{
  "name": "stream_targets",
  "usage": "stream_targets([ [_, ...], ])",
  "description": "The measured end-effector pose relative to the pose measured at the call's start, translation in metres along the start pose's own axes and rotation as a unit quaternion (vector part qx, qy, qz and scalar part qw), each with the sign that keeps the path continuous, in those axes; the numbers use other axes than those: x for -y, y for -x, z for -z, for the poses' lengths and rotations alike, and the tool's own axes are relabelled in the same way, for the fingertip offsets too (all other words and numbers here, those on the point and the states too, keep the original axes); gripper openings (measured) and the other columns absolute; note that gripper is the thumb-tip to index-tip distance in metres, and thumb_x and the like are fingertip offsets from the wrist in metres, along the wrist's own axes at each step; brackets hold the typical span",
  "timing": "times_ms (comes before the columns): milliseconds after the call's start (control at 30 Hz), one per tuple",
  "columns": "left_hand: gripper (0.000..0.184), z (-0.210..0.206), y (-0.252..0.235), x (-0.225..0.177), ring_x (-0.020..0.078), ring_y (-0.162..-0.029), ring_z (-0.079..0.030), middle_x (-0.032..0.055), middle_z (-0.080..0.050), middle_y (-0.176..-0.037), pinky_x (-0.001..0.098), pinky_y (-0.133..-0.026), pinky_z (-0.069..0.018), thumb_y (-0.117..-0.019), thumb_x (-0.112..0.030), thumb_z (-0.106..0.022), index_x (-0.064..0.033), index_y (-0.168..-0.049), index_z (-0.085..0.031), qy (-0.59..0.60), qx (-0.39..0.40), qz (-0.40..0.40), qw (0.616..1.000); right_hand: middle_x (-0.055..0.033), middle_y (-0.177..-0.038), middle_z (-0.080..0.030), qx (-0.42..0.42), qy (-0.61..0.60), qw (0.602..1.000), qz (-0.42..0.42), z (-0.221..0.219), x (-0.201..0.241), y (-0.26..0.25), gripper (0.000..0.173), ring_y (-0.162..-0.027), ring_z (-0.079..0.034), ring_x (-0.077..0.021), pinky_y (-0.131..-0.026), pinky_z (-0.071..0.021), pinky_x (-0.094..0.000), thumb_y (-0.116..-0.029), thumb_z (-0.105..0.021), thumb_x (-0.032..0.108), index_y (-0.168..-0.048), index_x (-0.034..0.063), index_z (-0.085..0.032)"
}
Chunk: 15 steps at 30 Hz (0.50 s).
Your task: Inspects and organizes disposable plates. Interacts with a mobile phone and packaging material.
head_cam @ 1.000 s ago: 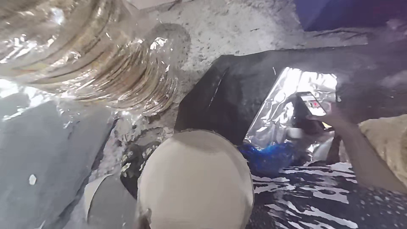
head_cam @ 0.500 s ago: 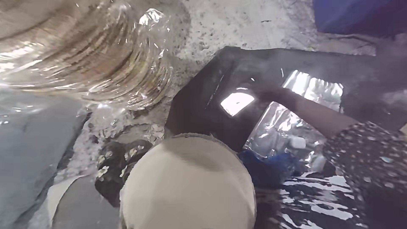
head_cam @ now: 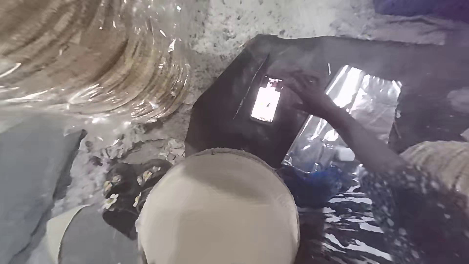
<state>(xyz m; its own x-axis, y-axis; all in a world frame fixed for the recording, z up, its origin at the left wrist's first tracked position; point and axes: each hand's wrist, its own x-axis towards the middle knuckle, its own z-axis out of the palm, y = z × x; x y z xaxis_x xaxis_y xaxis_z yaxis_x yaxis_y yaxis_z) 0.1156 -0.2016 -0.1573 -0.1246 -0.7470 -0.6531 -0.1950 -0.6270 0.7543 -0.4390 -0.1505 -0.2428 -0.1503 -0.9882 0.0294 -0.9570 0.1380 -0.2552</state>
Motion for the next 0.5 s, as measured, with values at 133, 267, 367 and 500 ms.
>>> stream_targets([
  [133, 0.084, 0.030, -0.003, 0.065, 0.0013, -0.107, -0.066, -0.0021, -0.070, -0.116, 0.0223, -0.095, -0.0540, -0.0856, -0.046, -0.077, 0.0088, -0.139, -0.042, 0.004, 0.012, -0.188, 0.982, -0.0346, -0.153, -0.039, -0.091, -0.092, 0.930, -0.343, -0.007, 0.034, 0.128, 0.063, -0.142, -0.036, -0.0561, -0.109, -0.0287, -0.0743, -0.0869, -0.079, 0.010, -0.141, -0.0056, -0.053],
  [267, 0.085, 0.011, 0.015, 0.049, -0.0060, -0.105, -0.063, -0.0060, -0.063, -0.117, 0.0168, -0.093, -0.0525, -0.0909, -0.037, -0.071, 0.0072, -0.146, -0.024, 0.016, 0.012, -0.161, 0.987, -0.0355, -0.158, -0.030, -0.028, -0.112, 0.866, -0.487, -0.027, 0.061, 0.214, 0.066, -0.146, -0.028, -0.0570, -0.113, -0.0258, -0.0740, -0.0901, -0.070, 0.002, -0.151, -0.0009, -0.044],
  [367, 0.092, 0.016, 0.015, 0.059, -0.0051, -0.098, -0.067, -0.0159, -0.069, -0.109, 0.0187, -0.085, -0.0578, -0.0778, -0.049, -0.083, -0.0073, -0.142, -0.032, 0.064, 0.037, -0.167, 0.983, -0.0362, -0.158, -0.030, -0.029, -0.136, 0.866, -0.480, -0.043, 0.062, 0.235, 0.066, -0.143, -0.033, -0.0561, -0.112, -0.0318, -0.0691, -0.0916, -0.072, 0.009, -0.150, -0.0025, -0.045],
  [500, 0.106, 0.022, 0.014, 0.078, 0.0023, -0.104, -0.066, -0.0006, -0.064, -0.118, 0.0238, -0.089, -0.0566, -0.0779, -0.050, -0.084, 0.0028, -0.147, -0.024, 0.091, 0.058, -0.172, 0.979, -0.0350, -0.149, -0.043, -0.042, -0.121, 0.880, -0.458, -0.046, 0.049, 0.237, 0.050, -0.131, -0.048, -0.0554, -0.106, -0.0416, -0.0656, -0.0947, -0.069, 0.009, -0.141, -0.0019, -0.055],
])
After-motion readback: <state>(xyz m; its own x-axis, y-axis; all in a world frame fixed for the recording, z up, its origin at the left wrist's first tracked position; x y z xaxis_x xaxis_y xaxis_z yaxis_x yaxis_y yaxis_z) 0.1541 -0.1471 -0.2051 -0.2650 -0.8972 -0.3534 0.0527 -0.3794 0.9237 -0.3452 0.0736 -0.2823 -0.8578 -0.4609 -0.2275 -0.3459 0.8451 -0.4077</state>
